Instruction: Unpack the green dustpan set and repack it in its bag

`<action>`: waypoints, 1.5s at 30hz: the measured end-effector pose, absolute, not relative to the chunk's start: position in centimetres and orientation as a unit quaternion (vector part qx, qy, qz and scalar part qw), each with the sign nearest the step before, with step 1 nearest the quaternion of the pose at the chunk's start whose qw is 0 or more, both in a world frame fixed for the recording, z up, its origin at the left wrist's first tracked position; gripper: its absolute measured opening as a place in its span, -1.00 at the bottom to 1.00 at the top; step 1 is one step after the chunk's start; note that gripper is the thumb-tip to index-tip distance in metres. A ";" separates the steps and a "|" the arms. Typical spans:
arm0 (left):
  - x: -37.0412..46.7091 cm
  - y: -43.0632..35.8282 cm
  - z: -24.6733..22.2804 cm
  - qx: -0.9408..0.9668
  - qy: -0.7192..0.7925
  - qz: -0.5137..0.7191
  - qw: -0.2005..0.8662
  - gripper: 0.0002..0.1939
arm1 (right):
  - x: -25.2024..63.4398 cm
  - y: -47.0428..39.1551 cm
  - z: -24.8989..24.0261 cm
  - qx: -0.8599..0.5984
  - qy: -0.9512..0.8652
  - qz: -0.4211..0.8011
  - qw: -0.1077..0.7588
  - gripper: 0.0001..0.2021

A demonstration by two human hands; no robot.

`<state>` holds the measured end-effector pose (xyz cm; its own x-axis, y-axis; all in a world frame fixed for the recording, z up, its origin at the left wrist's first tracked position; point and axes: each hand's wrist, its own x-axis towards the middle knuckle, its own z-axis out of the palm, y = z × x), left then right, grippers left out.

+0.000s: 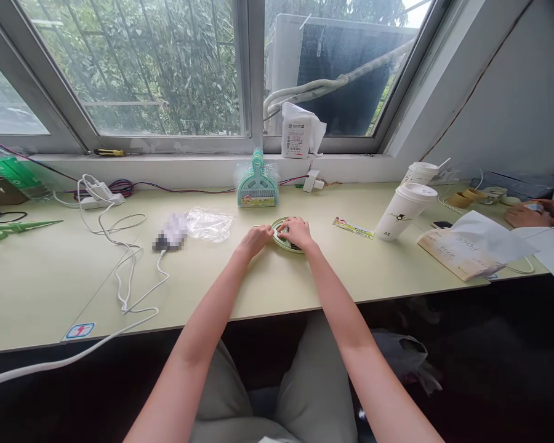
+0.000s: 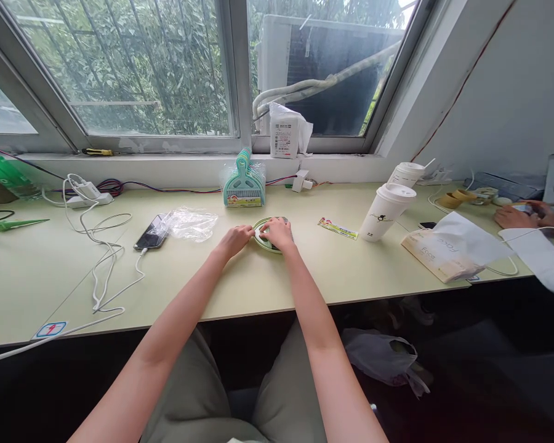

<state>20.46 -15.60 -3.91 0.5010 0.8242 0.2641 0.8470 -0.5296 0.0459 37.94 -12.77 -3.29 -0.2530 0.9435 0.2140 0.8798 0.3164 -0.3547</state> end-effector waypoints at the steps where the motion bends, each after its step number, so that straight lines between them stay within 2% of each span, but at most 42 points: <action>1: 20.4 -15.6 -4.0 -0.866 -0.480 -0.133 0.044 -0.70 | 37.9 -12.8 -3.3 -0.578 -0.789 0.076 0.193 -0.89; 4: 20.3 -15.8 -4.2 -0.861 -0.470 -0.185 0.057 -0.66 | 38.0 -12.9 -3.3 -0.572 -0.794 0.066 0.194 -0.88; 6: 20.4 -16.0 -3.9 -0.825 -0.487 -0.280 0.061 -0.60 | 37.9 -12.9 -3.3 -0.580 -0.782 0.078 0.216 -0.87; 8: 20.7 -16.1 -3.4 -0.750 -0.523 -0.404 0.016 -0.52 | 37.6 -12.8 -3.3 -0.602 -0.747 0.099 0.265 -0.83; 10: 21.4 -16.2 -2.9 -0.677 -0.542 -0.483 -0.124 -0.48 | 37.0 -12.7 -3.3 -0.622 -0.696 0.110 0.340 -0.78; 13: 22.5 -16.3 -2.6 -0.633 -0.479 -0.455 -0.403 -0.49 | 36.4 -12.5 -3.1 -0.597 -0.674 0.134 0.414 -0.71; 16: 22.7 -16.1 -3.0 -0.576 -0.446 -0.440 -0.526 -0.47 | 37.7 -12.0 -3.0 -0.588 -0.677 0.142 0.419 -0.68; 19: 21.6 -15.4 -3.5 -0.496 -0.488 -0.475 -0.538 -0.55 | 41.4 -11.3 -3.6 -0.726 -0.554 0.018 0.406 -0.62; 21: 20.6 -14.8 -3.7 -0.459 -0.500 -0.504 -0.534 -0.58 | 43.9 -10.8 -4.5 -0.807 -0.478 -0.023 0.346 -0.51; 23: 19.6 -14.3 -3.7 -0.428 -0.495 -0.541 -0.528 -0.56 | 45.4 -10.5 -5.4 -0.837 -0.477 0.012 0.269 -0.45; 26: 18.2 -13.7 -3.8 -0.402 -0.488 -0.587 -0.505 -0.54 | 44.4 -10.4 -6.1 -0.796 -0.563 0.073 0.208 -0.54; 31: 16.6 -13.3 -4.2 -0.413 -0.491 -0.619 -0.453 -0.57 | 39.3 -11.4 -5.5 -0.732 -0.638 0.059 0.233 -0.62; 34: 16.3 -13.3 -4.4 -0.398 -0.493 -0.620 -0.462 -0.59 | 38.6 -11.8 -5.6 -0.735 -0.641 0.028 0.220 -0.53; 38: 16.2 -13.1 -4.4 -0.383 -0.494 -0.622 -0.471 -0.59 | 39.9 -11.4 -5.8 -0.745 -0.633 0.099 0.186 -0.55; 43: 16.3 -13.2 -4.4 -0.385 -0.494 -0.619 -0.473 -0.60 | 40.0 -10.8 -5.7 -0.716 -0.643 0.127 0.242 -0.48; 45: 16.3 -13.3 -4.4 -0.387 -0.492 -0.620 -0.473 -0.59 | 39.9 -10.6 -5.9 -0.718 -0.639 0.095 0.258 -0.54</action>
<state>16.31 -13.30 -4.39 -0.2524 0.9675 0.0144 -0.2063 -0.0683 0.9761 39.85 -10.58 -5.95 0.1645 0.9672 0.1934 0.8695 -0.0496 -0.4914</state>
